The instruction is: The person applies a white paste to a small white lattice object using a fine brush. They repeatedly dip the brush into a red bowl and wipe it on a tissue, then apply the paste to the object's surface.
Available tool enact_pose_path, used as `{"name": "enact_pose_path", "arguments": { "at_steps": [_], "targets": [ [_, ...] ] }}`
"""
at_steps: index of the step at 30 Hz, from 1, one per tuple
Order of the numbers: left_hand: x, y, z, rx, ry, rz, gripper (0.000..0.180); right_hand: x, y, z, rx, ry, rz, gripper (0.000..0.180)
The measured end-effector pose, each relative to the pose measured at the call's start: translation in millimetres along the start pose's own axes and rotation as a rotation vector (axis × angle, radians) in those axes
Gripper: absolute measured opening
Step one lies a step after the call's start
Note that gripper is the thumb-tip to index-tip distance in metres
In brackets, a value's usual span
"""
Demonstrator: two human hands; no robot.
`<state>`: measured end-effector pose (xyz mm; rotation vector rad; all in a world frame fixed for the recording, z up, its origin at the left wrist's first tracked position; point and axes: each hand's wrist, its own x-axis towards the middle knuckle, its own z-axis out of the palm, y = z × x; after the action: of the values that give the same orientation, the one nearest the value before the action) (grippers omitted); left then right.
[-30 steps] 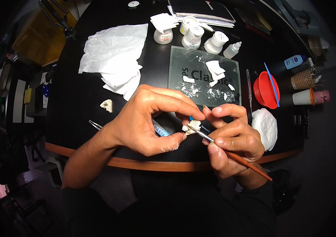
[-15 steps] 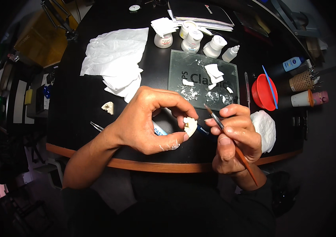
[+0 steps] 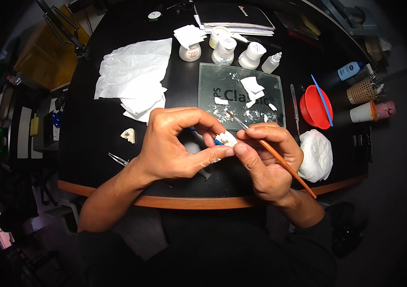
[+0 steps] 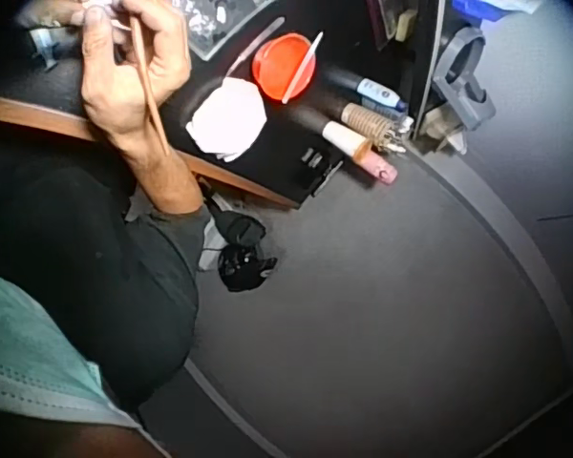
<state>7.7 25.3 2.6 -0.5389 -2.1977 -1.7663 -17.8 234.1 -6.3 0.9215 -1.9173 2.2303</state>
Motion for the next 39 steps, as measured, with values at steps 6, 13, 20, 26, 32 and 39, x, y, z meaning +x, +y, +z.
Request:
{"name": "enact_pose_path", "arguments": {
  "at_steps": [6,13,20,26,32,39],
  "targets": [
    [-2,1,5,-0.073,-0.002,-0.090,0.030,-2,-1,-1,0.052,0.069,0.099,0.024],
    [-2,4,7,-0.144,0.031,-0.163,0.035,5,-1,-7,-0.166,0.035,-0.076,0.022],
    [2,-1,4,-0.037,-0.042,-0.010,0.031,9,-5,-11,-0.245,-0.009,-0.161,0.025],
    [0,-4,4,-0.028,-0.014,0.010,0.028,12,-4,-20,-0.316,-0.040,-0.255,0.017],
    [0,-2,3,0.013,-0.022,0.001,0.029,10,-8,-26,0.012,0.016,-0.162,0.019],
    [5,-10,-14,0.183,0.207,-0.054,0.027,19,2,-43,-0.177,0.119,0.125,0.008]
  ]
}}
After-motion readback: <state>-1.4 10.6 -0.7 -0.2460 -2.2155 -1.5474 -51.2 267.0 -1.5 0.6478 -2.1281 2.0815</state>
